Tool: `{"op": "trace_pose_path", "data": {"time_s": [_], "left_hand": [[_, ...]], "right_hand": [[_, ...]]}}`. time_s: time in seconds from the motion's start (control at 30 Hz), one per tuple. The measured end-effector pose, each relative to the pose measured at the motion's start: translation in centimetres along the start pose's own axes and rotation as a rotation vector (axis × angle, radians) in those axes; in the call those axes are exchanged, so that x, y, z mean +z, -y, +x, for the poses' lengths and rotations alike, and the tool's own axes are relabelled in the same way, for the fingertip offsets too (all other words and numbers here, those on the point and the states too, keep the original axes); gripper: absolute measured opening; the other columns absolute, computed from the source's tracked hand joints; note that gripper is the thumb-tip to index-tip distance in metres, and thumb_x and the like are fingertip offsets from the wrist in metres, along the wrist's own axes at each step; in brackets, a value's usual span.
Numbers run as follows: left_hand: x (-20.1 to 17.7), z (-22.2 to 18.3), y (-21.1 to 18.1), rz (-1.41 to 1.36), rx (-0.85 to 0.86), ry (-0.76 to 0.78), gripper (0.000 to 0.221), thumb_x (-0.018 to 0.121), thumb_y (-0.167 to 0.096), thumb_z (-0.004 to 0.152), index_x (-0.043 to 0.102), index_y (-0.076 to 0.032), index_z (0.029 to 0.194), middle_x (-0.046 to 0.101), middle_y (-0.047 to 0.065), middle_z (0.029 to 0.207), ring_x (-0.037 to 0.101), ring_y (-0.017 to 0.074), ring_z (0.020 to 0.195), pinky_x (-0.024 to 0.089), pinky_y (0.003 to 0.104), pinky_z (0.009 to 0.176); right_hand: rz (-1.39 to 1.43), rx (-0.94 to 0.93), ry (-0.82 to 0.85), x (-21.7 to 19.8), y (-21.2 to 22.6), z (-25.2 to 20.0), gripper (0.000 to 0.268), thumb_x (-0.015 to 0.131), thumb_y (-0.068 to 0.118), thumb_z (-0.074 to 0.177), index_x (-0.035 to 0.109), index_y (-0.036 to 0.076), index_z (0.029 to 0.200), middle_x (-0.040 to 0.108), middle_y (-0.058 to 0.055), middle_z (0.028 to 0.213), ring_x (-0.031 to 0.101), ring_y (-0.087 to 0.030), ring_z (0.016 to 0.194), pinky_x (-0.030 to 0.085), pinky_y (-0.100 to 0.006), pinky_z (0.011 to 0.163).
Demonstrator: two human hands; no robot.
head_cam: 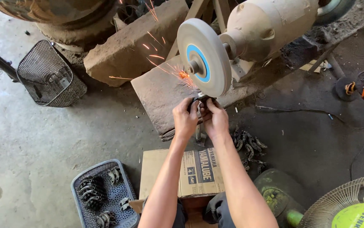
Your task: Grind metal motorcycle brake shoes using a bench grinder to smooth the edges or surfaces.
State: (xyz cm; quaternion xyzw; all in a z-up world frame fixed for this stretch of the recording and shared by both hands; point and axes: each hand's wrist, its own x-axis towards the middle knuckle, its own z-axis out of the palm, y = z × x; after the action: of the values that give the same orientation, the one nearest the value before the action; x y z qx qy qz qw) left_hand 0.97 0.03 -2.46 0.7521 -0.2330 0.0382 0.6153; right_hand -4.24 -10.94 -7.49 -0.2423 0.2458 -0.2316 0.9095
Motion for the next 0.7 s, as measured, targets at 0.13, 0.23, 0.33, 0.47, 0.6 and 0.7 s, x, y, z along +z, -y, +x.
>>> {"op": "trace_pose_path", "data": {"time_s": [0.13, 0.23, 0.33, 0.47, 0.6, 0.7], "left_hand": [[2.0, -0.1, 0.6, 0.045, 0.078, -0.005, 0.012, 0.072, -0.008, 0.091, 0.071, 0.002, 0.098, 0.072, 0.022, 0.087, 0.071, 0.0371, 0.079, 0.055, 0.041, 0.071], [2.0, 0.0, 0.5, 0.011, 0.067, -0.004, 0.012, 0.071, -0.008, 0.091, 0.071, 0.001, 0.097, 0.072, 0.022, 0.087, 0.071, 0.0371, 0.078, 0.055, 0.041, 0.071], [-0.4, 0.0, 0.9, 0.042, 0.013, -0.005, 0.012, 0.071, -0.008, 0.091, 0.071, 0.001, 0.098, 0.072, 0.021, 0.086, 0.072, 0.0346, 0.077, 0.055, 0.040, 0.070], [-3.8, -0.4, 1.6, 0.044, -0.023, 0.072, 0.016, 0.071, -0.006, 0.089, 0.072, 0.001, 0.104, 0.074, 0.018, 0.087, 0.073, 0.0270, 0.073, 0.056, 0.036, 0.067], [-3.1, -0.8, 1.8, 0.060, -0.013, 0.150, 0.020, 0.071, -0.004, 0.088, 0.074, 0.002, 0.107, 0.075, 0.017, 0.085, 0.074, 0.0254, 0.073, 0.056, 0.035, 0.067], [-0.6, -0.7, 1.2, -0.056, -0.137, 0.173, 0.021, 0.072, -0.008, 0.089, 0.072, 0.003, 0.107, 0.075, 0.016, 0.083, 0.075, 0.0236, 0.073, 0.057, 0.034, 0.066]], "right_hand": [[0.031, -0.024, -0.004, -1.0, 0.9, 0.2, 0.014, 0.063, 0.013, 0.102, 0.066, 0.003, 0.111, 0.069, -0.006, 0.090, 0.064, -0.015, 0.075, 0.054, -0.026, 0.070], [0.069, -0.041, 0.020, -1.3, 0.7, 0.7, 0.015, 0.063, 0.011, 0.101, 0.066, 0.002, 0.113, 0.071, -0.006, 0.094, 0.066, -0.016, 0.078, 0.055, -0.027, 0.071], [0.021, -0.026, 0.026, -0.6, -0.4, 0.4, 0.015, 0.063, 0.008, 0.101, 0.066, 0.001, 0.114, 0.071, -0.007, 0.097, 0.067, -0.017, 0.080, 0.056, -0.028, 0.071], [-0.103, 0.047, 0.067, 1.0, -0.7, -1.1, 0.017, 0.062, 0.006, 0.099, 0.065, 0.000, 0.115, 0.070, -0.007, 0.100, 0.069, -0.018, 0.085, 0.057, -0.028, 0.071], [-0.126, 0.033, 0.076, 0.6, 0.5, -1.5, 0.018, 0.063, 0.004, 0.098, 0.065, 0.000, 0.116, 0.070, -0.007, 0.101, 0.068, -0.018, 0.085, 0.055, -0.029, 0.070], [-0.074, -0.048, 0.067, -1.1, 1.3, -0.4, 0.017, 0.065, 0.004, 0.100, 0.065, -0.001, 0.116, 0.069, -0.008, 0.099, 0.065, -0.018, 0.083, 0.053, -0.030, 0.069]]}}
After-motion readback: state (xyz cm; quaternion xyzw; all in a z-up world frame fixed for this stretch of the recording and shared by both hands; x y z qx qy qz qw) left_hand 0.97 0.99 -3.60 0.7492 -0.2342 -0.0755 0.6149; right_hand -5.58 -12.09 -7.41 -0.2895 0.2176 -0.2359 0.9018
